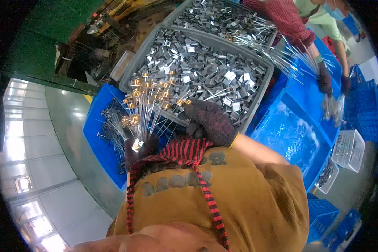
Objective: The person attaches metal clips onto metal rods with brass pieces by hand, gathering the assembled rods into bundles.
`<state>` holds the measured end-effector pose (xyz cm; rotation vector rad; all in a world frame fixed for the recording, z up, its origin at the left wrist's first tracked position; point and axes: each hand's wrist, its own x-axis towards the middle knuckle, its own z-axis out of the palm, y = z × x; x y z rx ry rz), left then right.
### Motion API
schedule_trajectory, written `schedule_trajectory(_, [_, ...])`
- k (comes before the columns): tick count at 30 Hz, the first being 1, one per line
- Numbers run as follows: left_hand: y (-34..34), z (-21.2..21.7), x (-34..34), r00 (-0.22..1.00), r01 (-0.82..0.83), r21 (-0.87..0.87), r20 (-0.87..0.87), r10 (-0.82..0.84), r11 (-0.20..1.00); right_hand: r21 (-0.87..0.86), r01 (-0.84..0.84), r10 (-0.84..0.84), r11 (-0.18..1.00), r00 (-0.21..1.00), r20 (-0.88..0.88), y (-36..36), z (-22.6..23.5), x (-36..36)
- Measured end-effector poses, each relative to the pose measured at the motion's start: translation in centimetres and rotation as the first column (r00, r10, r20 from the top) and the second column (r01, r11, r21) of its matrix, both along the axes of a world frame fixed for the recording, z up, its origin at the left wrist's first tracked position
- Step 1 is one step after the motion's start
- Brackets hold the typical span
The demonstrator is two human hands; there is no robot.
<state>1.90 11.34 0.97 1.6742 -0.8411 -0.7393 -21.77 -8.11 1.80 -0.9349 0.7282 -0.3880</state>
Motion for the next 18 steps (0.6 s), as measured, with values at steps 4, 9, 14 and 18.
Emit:
schedule_trajectory(4, [-1.3,2.7,-0.4,0.957,0.089,0.225,0.250,-0.146,0.970,-0.679,-0.018,0.034,0.734,0.999,0.011,-0.2,-3.7,-0.4])
schedule_trajectory(9, [-1.0,2.4,-1.3,0.979,0.060,0.096,0.187,-0.077,0.994,0.351,-0.092,0.009,0.932,0.973,0.232,0.1,-1.6,-0.6])
schedule_trajectory(14, [-0.7,1.0,0.1,0.978,0.070,0.119,0.187,-0.091,0.990,0.359,0.046,-0.104,0.932,0.984,0.143,0.6,-1.7,0.0])
schedule_trajectory(18, [-1.2,2.0,-0.3,0.989,0.052,0.288,0.118,-0.089,0.956,0.212,-0.052,0.044,0.976,0.998,0.040,-0.1,-1.1,-0.2])
